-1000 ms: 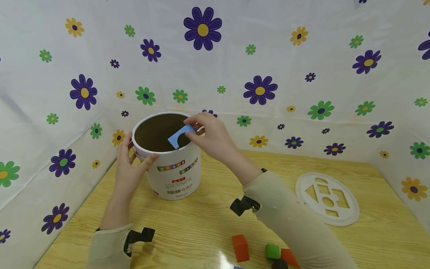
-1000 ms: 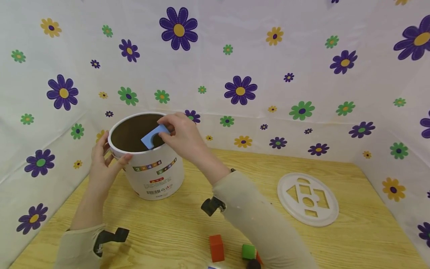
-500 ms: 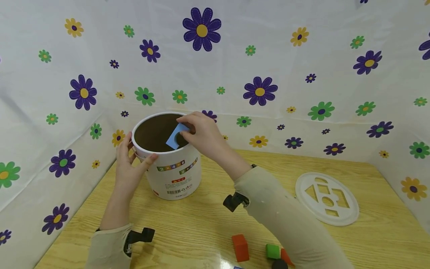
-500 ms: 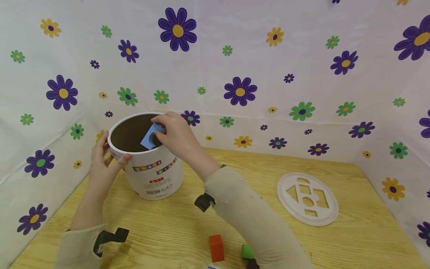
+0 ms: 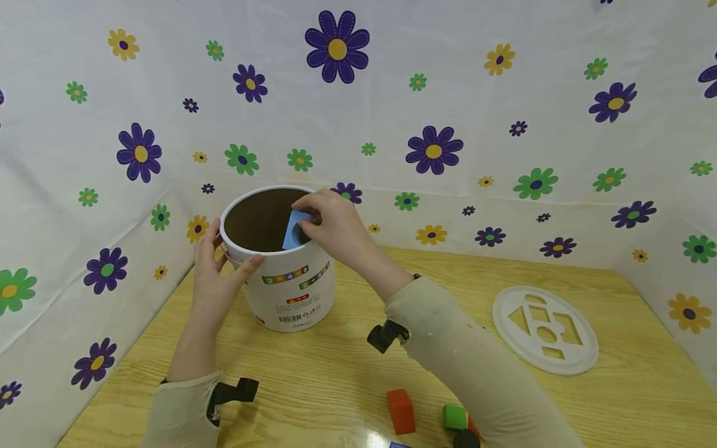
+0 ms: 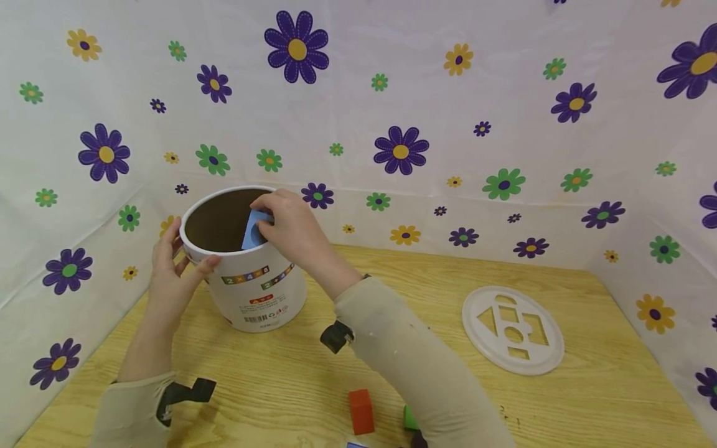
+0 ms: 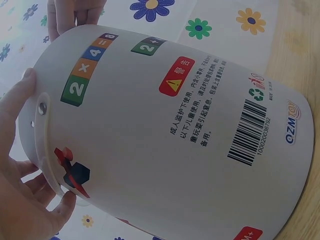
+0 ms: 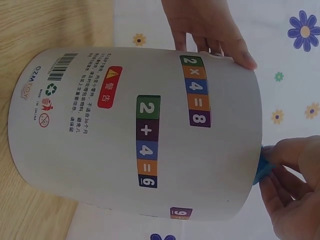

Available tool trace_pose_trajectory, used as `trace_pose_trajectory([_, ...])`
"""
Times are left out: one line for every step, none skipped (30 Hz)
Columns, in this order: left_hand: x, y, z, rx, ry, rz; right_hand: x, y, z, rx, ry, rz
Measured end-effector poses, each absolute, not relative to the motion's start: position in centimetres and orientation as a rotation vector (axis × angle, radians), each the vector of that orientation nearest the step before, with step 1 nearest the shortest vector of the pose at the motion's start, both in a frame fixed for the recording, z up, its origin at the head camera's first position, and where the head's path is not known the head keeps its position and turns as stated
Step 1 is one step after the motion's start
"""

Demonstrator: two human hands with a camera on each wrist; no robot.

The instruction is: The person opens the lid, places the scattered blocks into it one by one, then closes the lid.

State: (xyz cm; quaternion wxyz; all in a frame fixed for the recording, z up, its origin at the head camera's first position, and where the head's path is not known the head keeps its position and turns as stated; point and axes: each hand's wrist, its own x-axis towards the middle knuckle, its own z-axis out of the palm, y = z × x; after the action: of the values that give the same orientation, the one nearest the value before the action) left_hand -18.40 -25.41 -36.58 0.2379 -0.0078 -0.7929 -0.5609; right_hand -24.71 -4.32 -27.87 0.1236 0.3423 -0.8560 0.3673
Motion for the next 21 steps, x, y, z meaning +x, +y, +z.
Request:
trace_pose_trajectory([-18.4, -25.4, -36.6, -0.023, -2.171, -1.539, -24.7, -4.4, -27.9, 1.004, -2.486, 1.074])
trace_pose_trajectory([-18.4, -25.4, -36.7, -0.025, -2.170, -1.539, -24.7, -4.4, -27.9, 1.009, -2.475, 1.076])
trace_pose_trajectory([-18.5, -25.4, -36.7, -0.027, -2.169, -1.540, -24.7, -4.5, -27.9, 1.014, -2.465, 1.078])
trace_pose_trajectory([-18.5, -25.4, -36.7, -0.030, -2.168, -1.540, -24.6, -4.5, -27.9, 1.020, -2.456, 1.082])
trace_pose_trajectory([-18.5, -25.4, -36.7, -0.033, -2.167, -1.540, -24.6, -4.5, -27.9, 1.023, -2.450, 1.086])
trace_pose_trajectory([-18.5, -25.4, -36.8, -0.036, -2.166, -1.540, -24.5, -4.6, -27.9, 1.026, -2.447, 1.088])
trace_pose_trajectory([-18.5, -25.4, -36.7, -0.037, -2.166, -1.540, -24.4, -4.6, -27.8, 1.027, -2.446, 1.090])
trace_pose_trajectory([-18.5, -25.4, -36.7, -0.038, -2.165, -1.539, -24.3, -4.6, -27.8, 1.028, -2.446, 1.092])
trace_pose_trajectory([-18.5, -25.4, -36.7, -0.038, -2.165, -1.539, -24.2, -4.5, -27.8, 1.028, -2.449, 1.092])
trace_pose_trajectory([-18.5, -25.4, -36.7, -0.039, -2.164, -1.539, -24.1, -4.5, -27.8, 1.028, -2.451, 1.094])
trace_pose_trajectory([-18.4, -25.4, -36.7, -0.040, -2.163, -1.540, -24.0, -4.4, -27.8, 1.031, -2.452, 1.096])
trace_pose_trajectory([-18.4, -25.4, -36.7, -0.039, -2.163, -1.540, -23.9, -4.4, -27.8, 1.035, -2.449, 1.100])
trace_pose_trajectory([-18.4, -25.4, -36.7, -0.038, -2.164, -1.541, -23.7, -4.3, -27.8, 1.039, -2.443, 1.108])
trace_pose_trajectory([-18.4, -25.4, -36.6, -0.037, -2.165, -1.540, -23.6, -4.2, -27.9, 1.046, -2.437, 1.120])
trace_pose_trajectory([-18.4, -25.4, -36.6, -0.036, -2.167, -1.540, -23.5, -4.0, -28.0, 1.053, -2.430, 1.132])
trace_pose_trajectory([-18.3, -25.4, -36.6, -0.036, -2.168, -1.539, -23.3, -3.9, -28.1, 1.061, -2.422, 1.149])
trace_pose_trajectory([-18.3, -25.4, -36.6, -0.033, -2.170, -1.540, -23.1, -3.7, -28.2, 1.071, -2.412, 1.169])
trace_pose_trajectory([-18.3, -25.4, -36.6, -0.031, -2.173, -1.539, -23.0, -3.6, -28.4, 1.079, -2.402, 1.184])
trace_pose_trajectory([-18.3, -25.4, -36.6, -0.030, -2.175, -1.539, -22.8, -3.3, -28.5, 1.086, -2.395, 1.203])
trace_pose_trajectory([-18.3, -25.4, -36.6, -0.030, -2.176, -1.538, -22.6, -3.1, -28.6, 1.094, -2.388, 1.220])
trace_pose_trajectory([-18.3, -25.4, -36.6, -0.030, -2.176, -1.538, -22.4, -2.9, -28.8, 1.104, -2.379, 1.236])
